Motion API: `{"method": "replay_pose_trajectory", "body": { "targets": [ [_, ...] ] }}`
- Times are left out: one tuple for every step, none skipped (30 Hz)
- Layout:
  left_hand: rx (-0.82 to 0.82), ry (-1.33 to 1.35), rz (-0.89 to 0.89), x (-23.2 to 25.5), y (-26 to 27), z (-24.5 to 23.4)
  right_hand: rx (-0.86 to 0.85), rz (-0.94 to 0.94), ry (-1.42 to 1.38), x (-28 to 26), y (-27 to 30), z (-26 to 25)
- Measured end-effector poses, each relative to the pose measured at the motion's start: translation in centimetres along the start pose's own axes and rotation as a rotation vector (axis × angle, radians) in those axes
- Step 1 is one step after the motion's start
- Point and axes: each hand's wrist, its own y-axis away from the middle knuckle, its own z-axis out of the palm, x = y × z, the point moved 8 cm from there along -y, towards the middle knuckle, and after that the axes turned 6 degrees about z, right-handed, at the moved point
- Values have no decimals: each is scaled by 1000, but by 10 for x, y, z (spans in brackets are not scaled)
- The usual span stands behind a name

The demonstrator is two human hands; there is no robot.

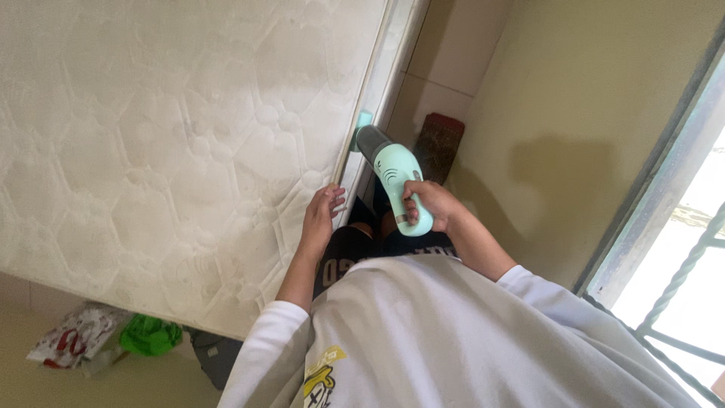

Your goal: The person vacuums the edge of a mattress using a handheld vacuum, then turns the vacuum over and continues cleaning the same edge area.

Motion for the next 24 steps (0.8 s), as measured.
{"method": "replay_pose_trajectory", "body": {
  "targets": [
    [4,1,-10,-4,4,-3,0,11,-1,4,2,0],
    [11,61,0,-4,2,-5,4,40,-3,6,4,-3],
    [18,122,9,-5,0,-6,7,69,-5,8,6,-6],
    [14,121,16,-3,-2,-7,7,60,-5,6,5,-8],
    [12,138,16,-3,-2,-8,-6,63,-11,7,4,-7],
    [15,156,8,-4,0,-10,-20,74,-17,12,2,-7],
    [15,157,7,-3,-2,-11,-20,75,-17,10,-4,-7],
    [27,133,10,-3,0,-14,-26,66,-37,9,-11,-8],
    [39,109,13,-4,3,-17,-33,56,-57,11,-17,-7],
    [42,110,12,-4,5,-19,-34,59,-55,13,-22,-7],
    [44,97,9,-5,7,-21,-49,35,-44,12,-25,-4],
    [42,82,13,-4,4,-22,-64,4,-34,8,-28,-2],
    [41,82,18,-3,2,-23,-65,-1,-33,6,-28,-2],
    [34,81,16,-6,5,-24,-48,16,-30,10,-25,-3],
    [27,80,15,-9,7,-25,-31,32,-27,14,-22,-4],
    [22,79,11,-12,7,-26,-27,33,-32,17,-17,-5],
    [16,89,10,-14,6,-27,-15,39,-29,20,-13,-6],
    [12,99,14,-14,4,-27,-6,42,-24,20,-10,-5],
    [10,98,15,-15,5,-28,-6,40,-26,22,-9,-4],
    [5,91,8,-15,7,-28,-7,45,-21,22,-9,-2],
    [1,83,1,-13,6,-27,-9,49,-17,21,-10,-1],
    [-1,80,1,-11,6,-26,-9,48,-20,22,-14,0],
    [-4,52,0,-10,5,-26,6,28,-29,19,-19,1],
    [-5,24,-7,-9,8,-26,20,12,-38,19,-24,2]
  ]
}}
